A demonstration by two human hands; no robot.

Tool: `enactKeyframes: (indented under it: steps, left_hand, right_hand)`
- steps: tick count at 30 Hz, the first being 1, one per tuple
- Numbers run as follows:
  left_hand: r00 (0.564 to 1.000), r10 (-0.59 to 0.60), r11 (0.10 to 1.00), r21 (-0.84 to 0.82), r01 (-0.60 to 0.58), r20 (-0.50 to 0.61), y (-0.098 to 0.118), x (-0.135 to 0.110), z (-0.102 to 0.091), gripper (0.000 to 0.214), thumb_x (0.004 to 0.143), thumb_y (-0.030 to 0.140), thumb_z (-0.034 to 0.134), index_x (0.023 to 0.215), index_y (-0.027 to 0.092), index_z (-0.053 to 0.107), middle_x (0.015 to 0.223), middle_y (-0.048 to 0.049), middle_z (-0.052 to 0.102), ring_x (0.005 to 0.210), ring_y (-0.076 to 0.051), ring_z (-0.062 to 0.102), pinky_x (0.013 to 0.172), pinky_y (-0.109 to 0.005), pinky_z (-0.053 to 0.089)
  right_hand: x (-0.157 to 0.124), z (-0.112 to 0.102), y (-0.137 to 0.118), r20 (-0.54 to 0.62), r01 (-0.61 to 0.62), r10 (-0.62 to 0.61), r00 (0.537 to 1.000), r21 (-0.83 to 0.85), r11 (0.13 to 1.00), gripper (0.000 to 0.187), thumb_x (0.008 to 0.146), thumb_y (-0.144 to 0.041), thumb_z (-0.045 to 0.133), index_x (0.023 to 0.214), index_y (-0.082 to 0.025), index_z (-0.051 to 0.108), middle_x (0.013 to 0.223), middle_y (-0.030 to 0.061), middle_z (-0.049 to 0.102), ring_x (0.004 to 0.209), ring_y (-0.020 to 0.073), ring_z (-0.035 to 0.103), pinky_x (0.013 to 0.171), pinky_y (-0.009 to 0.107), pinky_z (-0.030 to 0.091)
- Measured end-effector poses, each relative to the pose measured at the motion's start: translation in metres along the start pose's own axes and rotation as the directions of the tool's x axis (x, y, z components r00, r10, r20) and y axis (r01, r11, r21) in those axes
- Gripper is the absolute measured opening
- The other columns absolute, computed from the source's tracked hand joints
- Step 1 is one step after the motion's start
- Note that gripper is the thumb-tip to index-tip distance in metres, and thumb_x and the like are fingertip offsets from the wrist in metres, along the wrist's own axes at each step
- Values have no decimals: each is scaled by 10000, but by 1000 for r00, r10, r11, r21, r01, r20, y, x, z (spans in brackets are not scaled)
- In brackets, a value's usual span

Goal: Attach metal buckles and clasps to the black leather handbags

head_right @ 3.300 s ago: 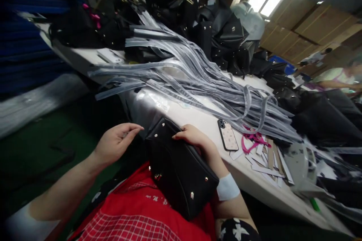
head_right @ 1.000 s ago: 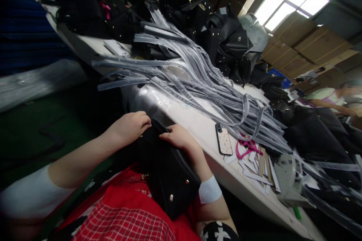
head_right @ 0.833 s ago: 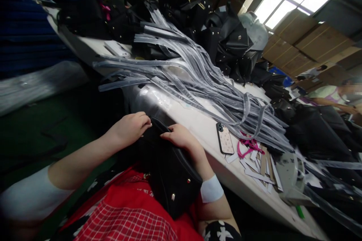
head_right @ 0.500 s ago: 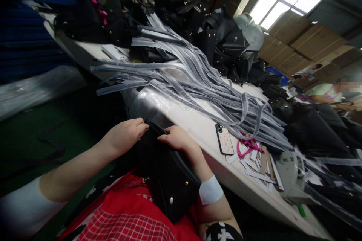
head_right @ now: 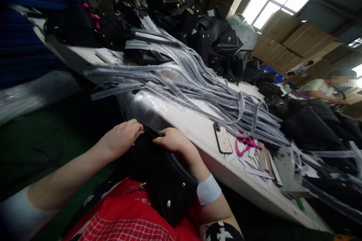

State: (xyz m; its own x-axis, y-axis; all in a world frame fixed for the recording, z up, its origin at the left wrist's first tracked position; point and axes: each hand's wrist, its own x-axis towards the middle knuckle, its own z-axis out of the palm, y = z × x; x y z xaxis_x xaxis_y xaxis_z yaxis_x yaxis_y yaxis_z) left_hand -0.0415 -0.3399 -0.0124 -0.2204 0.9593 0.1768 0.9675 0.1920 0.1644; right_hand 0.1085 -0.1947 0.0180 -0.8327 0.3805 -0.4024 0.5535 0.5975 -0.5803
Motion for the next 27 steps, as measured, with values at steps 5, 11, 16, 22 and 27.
enactKeyframes:
  steps: [5,11,16,22,27]
  left_hand:
    - [995,9,961,-276,-36,-99,-16,-4,2,187,923,279,499,908,156,639,890,-63,641,859,-202,628,801,-319,508]
    - [996,46,974,-218,-62,-79,-12,-2,-1,189,918,236,492,912,153,661,879,-62,635,822,-196,624,781,-323,503]
    - [1000,12,991,-132,-13,-5,-3,1,-8,193,917,203,491,834,156,659,833,-56,622,778,-190,622,728,-308,491]
    - [996,-53,998,-27,52,-68,9,-8,-1,240,948,200,432,874,142,653,856,-81,630,806,-209,627,735,-321,501]
    - [996,-44,992,116,52,-76,25,-17,3,244,914,87,417,914,140,656,840,-86,633,770,-232,626,631,-320,497]
  right_hand:
    - [-3,-2,-1,15,-10,10,1000,27,1000,261,790,-387,590,661,-160,608,576,-30,523,538,94,455,500,227,294]
    - [-2,-1,-2,0,3,-3,1000,-5,1000,274,797,-386,589,639,-162,593,567,-29,506,535,96,437,500,233,289]
    - [0,0,0,-6,13,-13,1000,-5,1000,288,798,-386,592,619,-162,571,562,-35,486,531,92,417,503,238,280]
    - [0,0,-1,-9,-17,17,1000,-8,1000,283,787,-382,594,609,-165,560,553,-38,482,527,93,416,499,241,272]
    - [1,1,-2,-1,15,-15,1000,-23,1000,256,789,-369,585,633,-165,586,572,-35,496,549,96,424,520,238,293]
